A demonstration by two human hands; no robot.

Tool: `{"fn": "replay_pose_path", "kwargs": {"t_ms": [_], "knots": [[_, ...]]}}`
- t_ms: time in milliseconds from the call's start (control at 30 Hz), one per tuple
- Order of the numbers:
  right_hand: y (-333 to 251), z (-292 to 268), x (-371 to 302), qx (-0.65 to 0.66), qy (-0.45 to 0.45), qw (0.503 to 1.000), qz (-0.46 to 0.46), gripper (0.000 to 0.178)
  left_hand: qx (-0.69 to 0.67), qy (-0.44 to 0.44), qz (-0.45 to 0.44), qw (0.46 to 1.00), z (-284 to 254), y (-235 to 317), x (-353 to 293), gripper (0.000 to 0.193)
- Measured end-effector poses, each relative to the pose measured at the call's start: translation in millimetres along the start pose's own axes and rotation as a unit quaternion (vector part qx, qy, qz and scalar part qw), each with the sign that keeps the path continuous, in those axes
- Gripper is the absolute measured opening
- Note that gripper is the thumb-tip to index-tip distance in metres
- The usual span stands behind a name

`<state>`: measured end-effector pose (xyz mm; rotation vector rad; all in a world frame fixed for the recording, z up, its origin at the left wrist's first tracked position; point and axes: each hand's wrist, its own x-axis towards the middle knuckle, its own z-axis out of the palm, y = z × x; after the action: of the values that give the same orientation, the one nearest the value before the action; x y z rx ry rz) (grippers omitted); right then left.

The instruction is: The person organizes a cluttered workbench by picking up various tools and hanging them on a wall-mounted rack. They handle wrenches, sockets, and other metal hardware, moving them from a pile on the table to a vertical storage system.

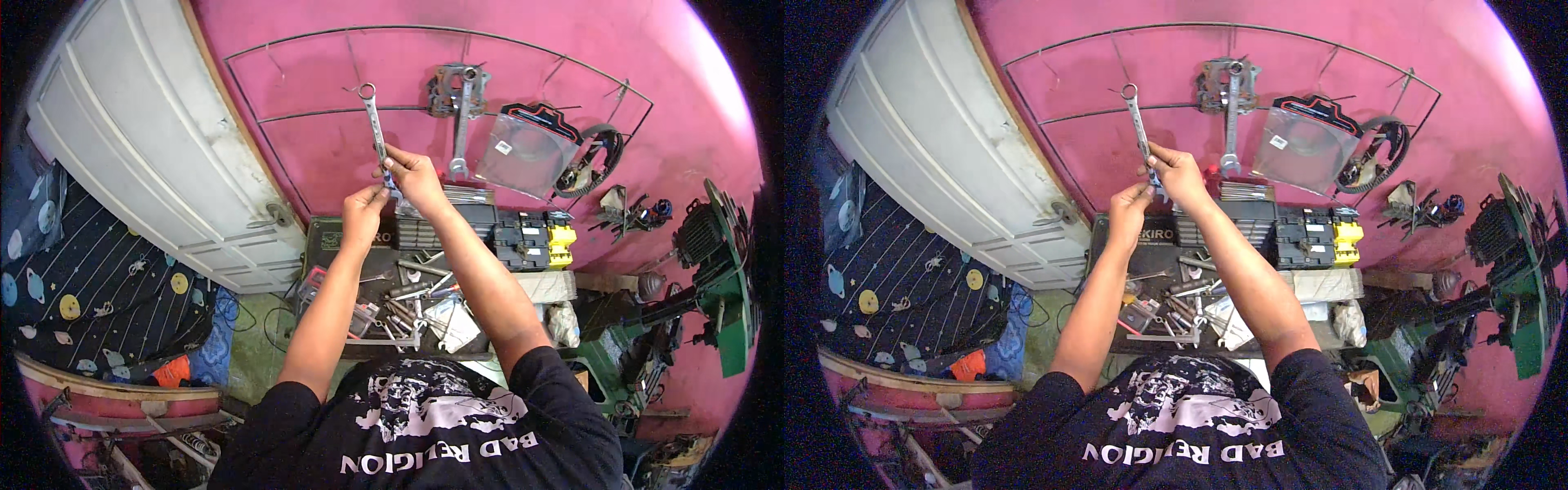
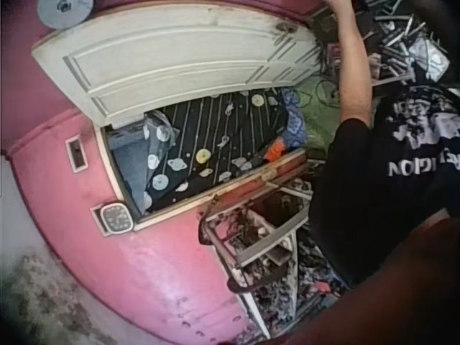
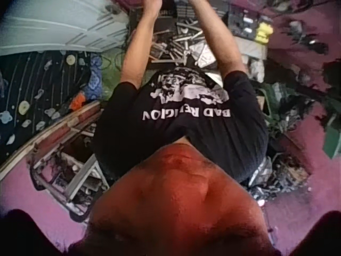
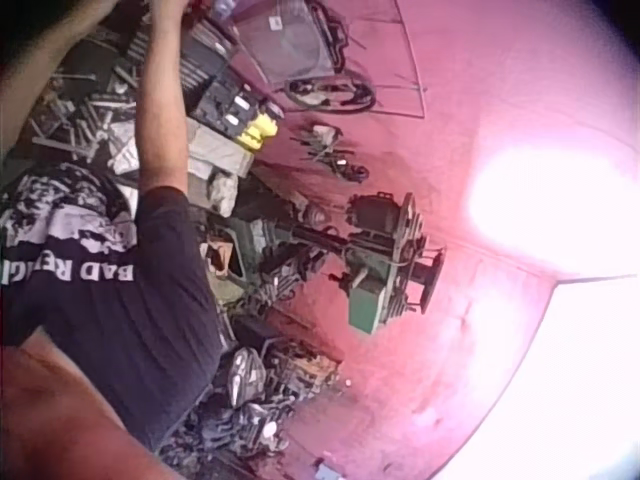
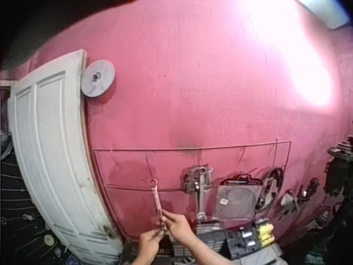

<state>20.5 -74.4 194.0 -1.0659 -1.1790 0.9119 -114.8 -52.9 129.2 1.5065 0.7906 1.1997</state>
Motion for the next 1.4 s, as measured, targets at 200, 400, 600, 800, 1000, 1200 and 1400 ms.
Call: {"fn": "replay_pose_path", "kwargs": {"t_ms": [200,400,600,800,1000,1200,1400], "knots": [[9,41,7,0.016,0.051,0.998,0.034,0.041,0.259,-0.015,0.14,0.956,-41,20,-3,0.023],[9,77,-4,-0.037,0.168,0.985,0.001,0.043,0.205,-0.075,0.122,0.968,-63,3,3,0.018],[1,95,-1,-0.069,0.255,0.964,-0.03,0.03,0.071,-0.133,0.105,0.983,-71,-11,20,0.012],[8,87,16,-0.099,0.326,0.94,-0.033,0.029,0.047,-0.181,0.072,0.98,-74,2,30,0.013],[18,95,21,-0.139,0.333,0.931,-0.055,0.028,0.094,-0.169,0.092,0.977,-81,-16,36,0.02],[19,100,15,-0.244,0.355,0.886,-0.174,0.027,0.071,-0.141,0.12,0.98,-86,-12,30,0.021],[7,111,35,-0.224,0.342,0.912,-0.011,0.027,-0.023,-0.129,0.072,0.989,-86,-30,43,0.025]]}}
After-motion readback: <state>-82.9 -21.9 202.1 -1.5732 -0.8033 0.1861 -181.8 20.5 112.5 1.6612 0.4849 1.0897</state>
